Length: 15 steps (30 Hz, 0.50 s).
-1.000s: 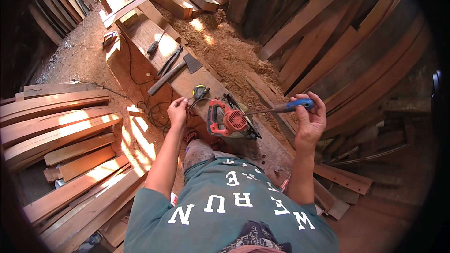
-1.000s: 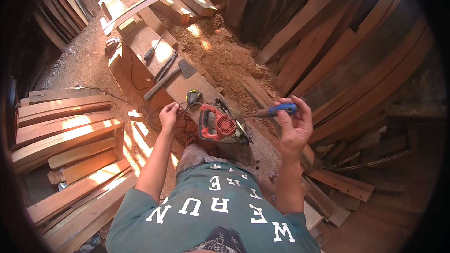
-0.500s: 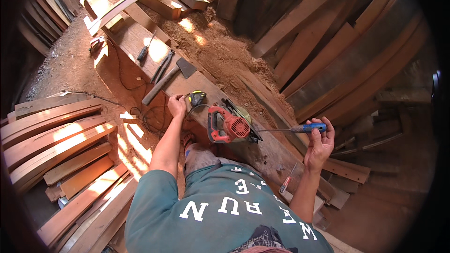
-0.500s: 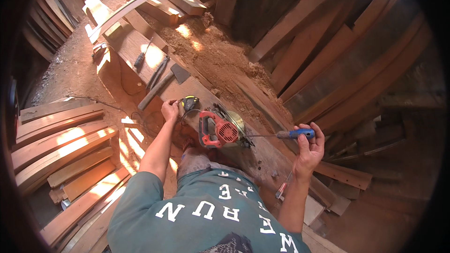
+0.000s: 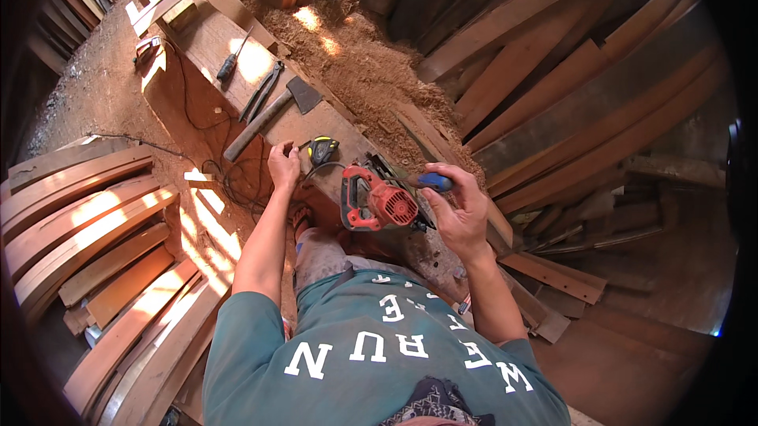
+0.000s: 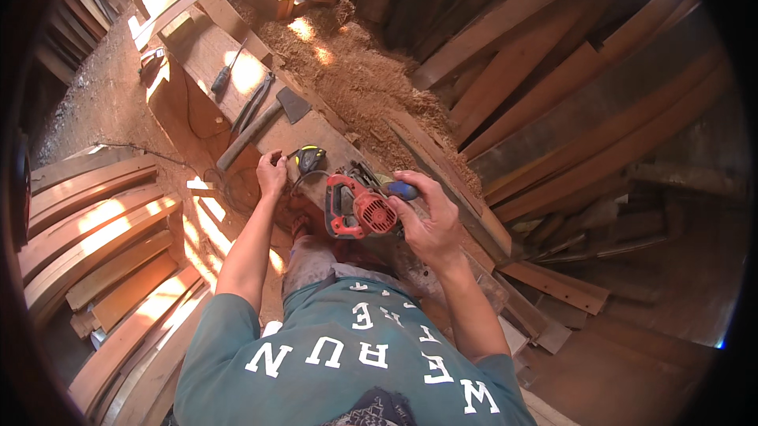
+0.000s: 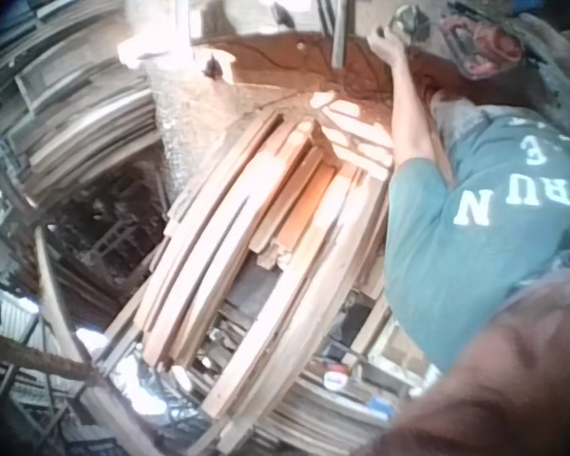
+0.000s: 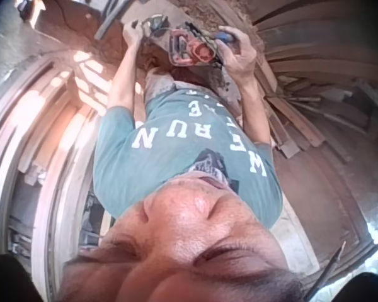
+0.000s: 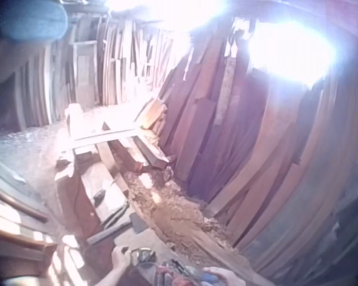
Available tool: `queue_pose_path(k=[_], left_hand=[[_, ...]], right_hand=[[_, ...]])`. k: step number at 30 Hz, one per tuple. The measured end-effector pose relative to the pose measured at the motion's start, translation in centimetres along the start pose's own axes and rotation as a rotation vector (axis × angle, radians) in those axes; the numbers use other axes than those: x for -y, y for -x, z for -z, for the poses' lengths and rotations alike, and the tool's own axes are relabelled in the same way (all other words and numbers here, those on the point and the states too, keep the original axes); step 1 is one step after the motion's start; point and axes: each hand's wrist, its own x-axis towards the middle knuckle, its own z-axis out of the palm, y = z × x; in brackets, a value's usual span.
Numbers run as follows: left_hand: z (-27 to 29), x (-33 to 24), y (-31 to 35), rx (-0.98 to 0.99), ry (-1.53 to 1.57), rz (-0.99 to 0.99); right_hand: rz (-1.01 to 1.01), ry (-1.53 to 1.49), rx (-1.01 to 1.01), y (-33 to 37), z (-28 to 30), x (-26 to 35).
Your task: The person disassembles a red circular saw on a wooden workbench, removes the blade and internal components, and uses a screwdriver to adjust parts. Another person briefly walks through the background.
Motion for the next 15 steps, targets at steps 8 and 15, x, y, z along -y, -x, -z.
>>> queue_pose_path(k=[8,15], left_hand=[[2.8,-1.1,1.4,0.036,0.096,-0.001],[5.5,-2.6,2.2,0.077,0.135,0.001]], right_hand=[[-0.071,0.102,0.002,-0.7,-1.1,-2.7],[-0.153,0.110,-0.042,0.0,-0.9,-3.3]])
